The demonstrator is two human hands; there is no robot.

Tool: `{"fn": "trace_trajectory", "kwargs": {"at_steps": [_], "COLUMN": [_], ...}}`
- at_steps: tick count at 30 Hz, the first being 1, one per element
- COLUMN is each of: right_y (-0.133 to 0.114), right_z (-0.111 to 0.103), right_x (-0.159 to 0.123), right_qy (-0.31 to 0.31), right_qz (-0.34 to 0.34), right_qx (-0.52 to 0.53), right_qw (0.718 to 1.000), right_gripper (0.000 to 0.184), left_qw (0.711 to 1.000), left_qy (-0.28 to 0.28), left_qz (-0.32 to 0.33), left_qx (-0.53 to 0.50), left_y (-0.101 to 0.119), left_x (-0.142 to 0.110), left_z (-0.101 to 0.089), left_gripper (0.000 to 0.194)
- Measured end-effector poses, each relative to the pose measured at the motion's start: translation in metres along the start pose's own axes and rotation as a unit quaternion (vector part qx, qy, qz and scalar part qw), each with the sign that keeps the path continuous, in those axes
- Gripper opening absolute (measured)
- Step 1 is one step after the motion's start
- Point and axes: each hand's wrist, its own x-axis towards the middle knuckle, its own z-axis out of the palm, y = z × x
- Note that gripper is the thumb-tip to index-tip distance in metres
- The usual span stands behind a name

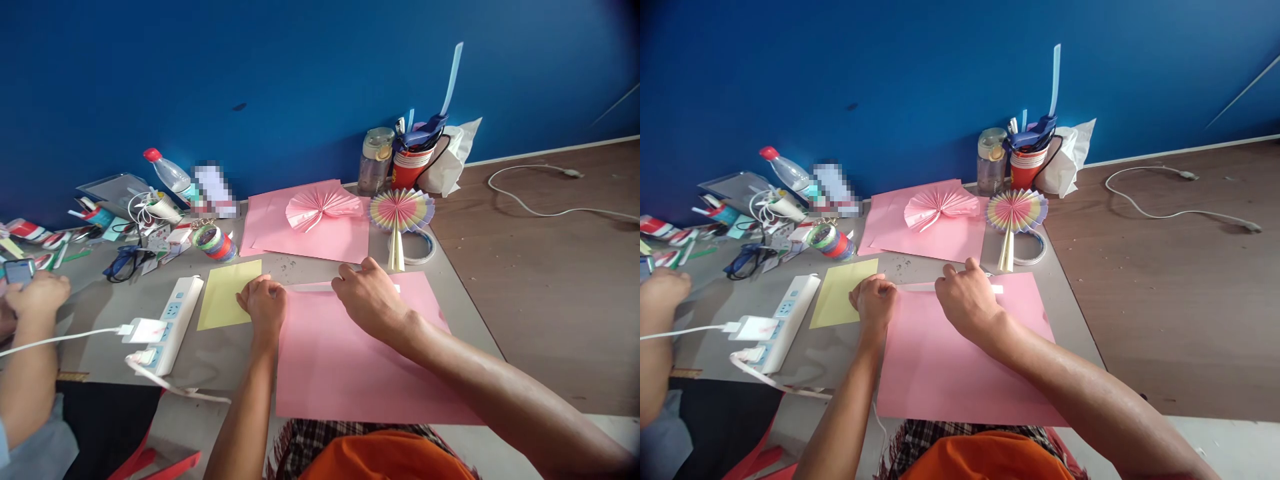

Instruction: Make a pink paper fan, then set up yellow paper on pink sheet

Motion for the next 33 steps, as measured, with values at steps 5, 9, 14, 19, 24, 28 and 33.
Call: {"fn": "trace_trajectory", "kwargs": {"at_steps": [5,9,14,19,24,28,33], "right_y": [-0.0014,-0.0025,-0.0019,-0.0028,-0.0039,-0.0041,-0.0045], "right_z": [0.0005,-0.0016,-0.0026,-0.0033,-0.0038,-0.0015,-0.0028], "right_x": [0.0020,0.0041,0.0055,0.0054,0.0068,0.0076,0.0066], "right_qy": [-0.001,-0.005,-0.014,-0.026,-0.037,-0.028,-0.036], "right_qz": [0.000,0.006,0.010,0.011,0.015,0.017,0.018], "right_qx": [0.000,0.001,-0.002,-0.008,-0.011,-0.009,-0.012], "right_qw": [1.000,1.000,1.000,1.000,0.999,0.999,0.999], "right_gripper": [0.020,0.020,0.019,0.016,0.015,0.015,0.015], "left_qw": [1.000,1.000,1.000,1.000,1.000,1.000,1.000], "left_qy": [0.005,0.011,0.012,0.013,0.011,0.013,0.013], "left_qz": [0.003,0.015,0.018,0.015,0.020,0.012,0.010], "left_qx": [0.008,0.013,0.016,0.014,0.017,0.014,0.011], "left_y": [-0.0007,-0.0022,-0.0020,0.0002,-0.0023,-0.0053,-0.0057], "left_x": [0.0000,0.0001,-0.0001,-0.0009,-0.0006,-0.0003,-0.0003], "left_z": [0.0008,0.0023,0.0025,0.0017,0.0041,0.0065,0.0068], "left_gripper": [0.010,0.011,0.011,0.011,0.009,0.012,0.026]}}
